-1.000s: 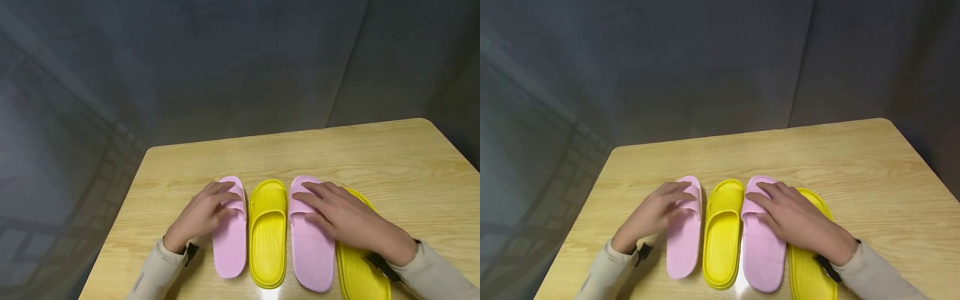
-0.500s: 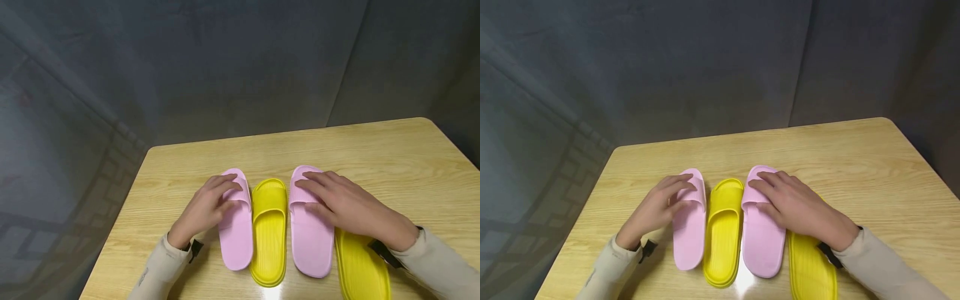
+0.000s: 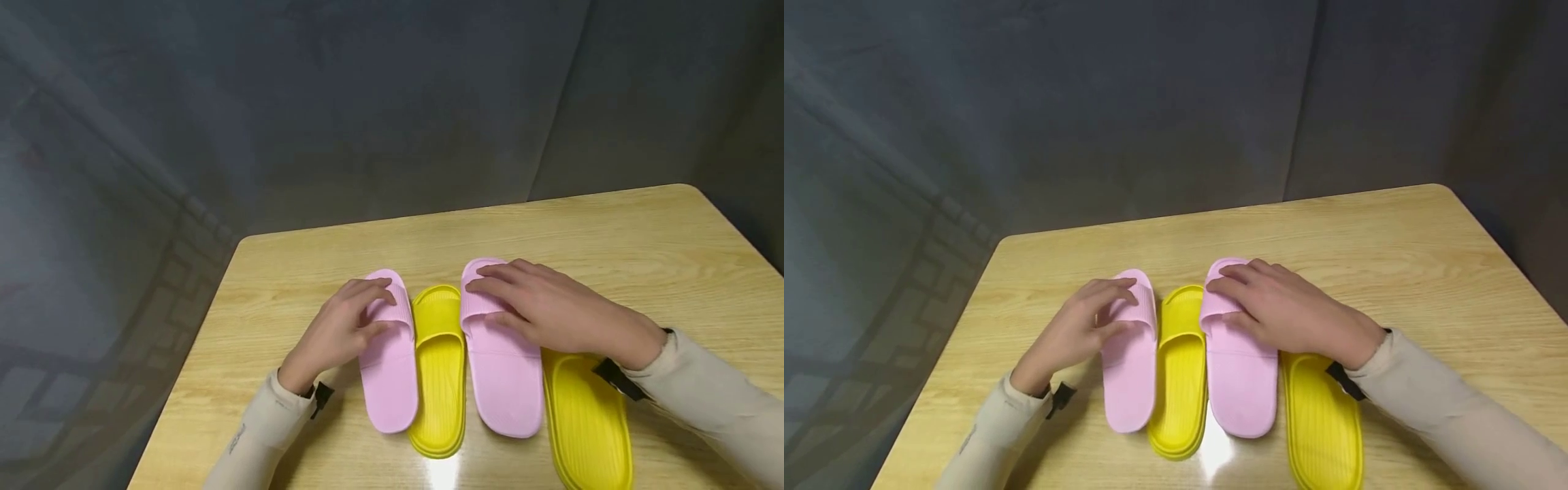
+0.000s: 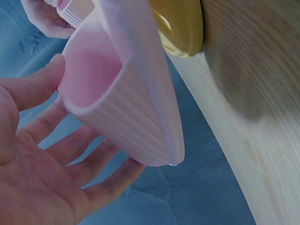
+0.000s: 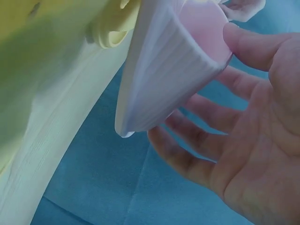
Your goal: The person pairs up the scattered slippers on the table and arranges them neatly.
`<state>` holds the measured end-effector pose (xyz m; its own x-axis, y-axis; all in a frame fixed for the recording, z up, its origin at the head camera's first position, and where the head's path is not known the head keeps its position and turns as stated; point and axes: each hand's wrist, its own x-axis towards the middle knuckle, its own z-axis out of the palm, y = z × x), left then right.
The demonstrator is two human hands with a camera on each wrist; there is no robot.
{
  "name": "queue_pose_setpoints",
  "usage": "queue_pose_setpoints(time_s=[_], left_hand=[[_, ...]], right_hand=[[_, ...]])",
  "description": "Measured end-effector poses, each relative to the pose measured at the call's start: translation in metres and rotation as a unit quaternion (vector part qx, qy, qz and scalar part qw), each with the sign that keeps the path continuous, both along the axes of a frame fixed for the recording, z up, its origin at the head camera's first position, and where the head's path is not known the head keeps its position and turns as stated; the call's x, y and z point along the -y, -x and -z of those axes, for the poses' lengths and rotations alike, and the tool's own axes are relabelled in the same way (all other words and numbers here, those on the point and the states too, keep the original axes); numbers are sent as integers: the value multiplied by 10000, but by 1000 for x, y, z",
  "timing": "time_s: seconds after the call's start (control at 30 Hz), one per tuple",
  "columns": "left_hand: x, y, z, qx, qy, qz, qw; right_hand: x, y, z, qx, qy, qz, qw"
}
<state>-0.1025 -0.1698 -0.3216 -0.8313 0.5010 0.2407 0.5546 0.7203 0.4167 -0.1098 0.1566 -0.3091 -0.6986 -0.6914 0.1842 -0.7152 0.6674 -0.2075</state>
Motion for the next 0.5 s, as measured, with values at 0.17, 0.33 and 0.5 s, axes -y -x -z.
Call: queue_pose_setpoints(time_s=[0.17,0.33,0.5], left_hand=[[-2,-1,1,33,43,71,10000],[-2,2,-5,-75,7,63,10000],[-3,3,-6,-72,-105,89,9999]], right_hand=[[0,1,0,124,0,-48,9999],[-1,1,-1,160,86,40,9998],[0,2,-3,60,107,-53,9999]])
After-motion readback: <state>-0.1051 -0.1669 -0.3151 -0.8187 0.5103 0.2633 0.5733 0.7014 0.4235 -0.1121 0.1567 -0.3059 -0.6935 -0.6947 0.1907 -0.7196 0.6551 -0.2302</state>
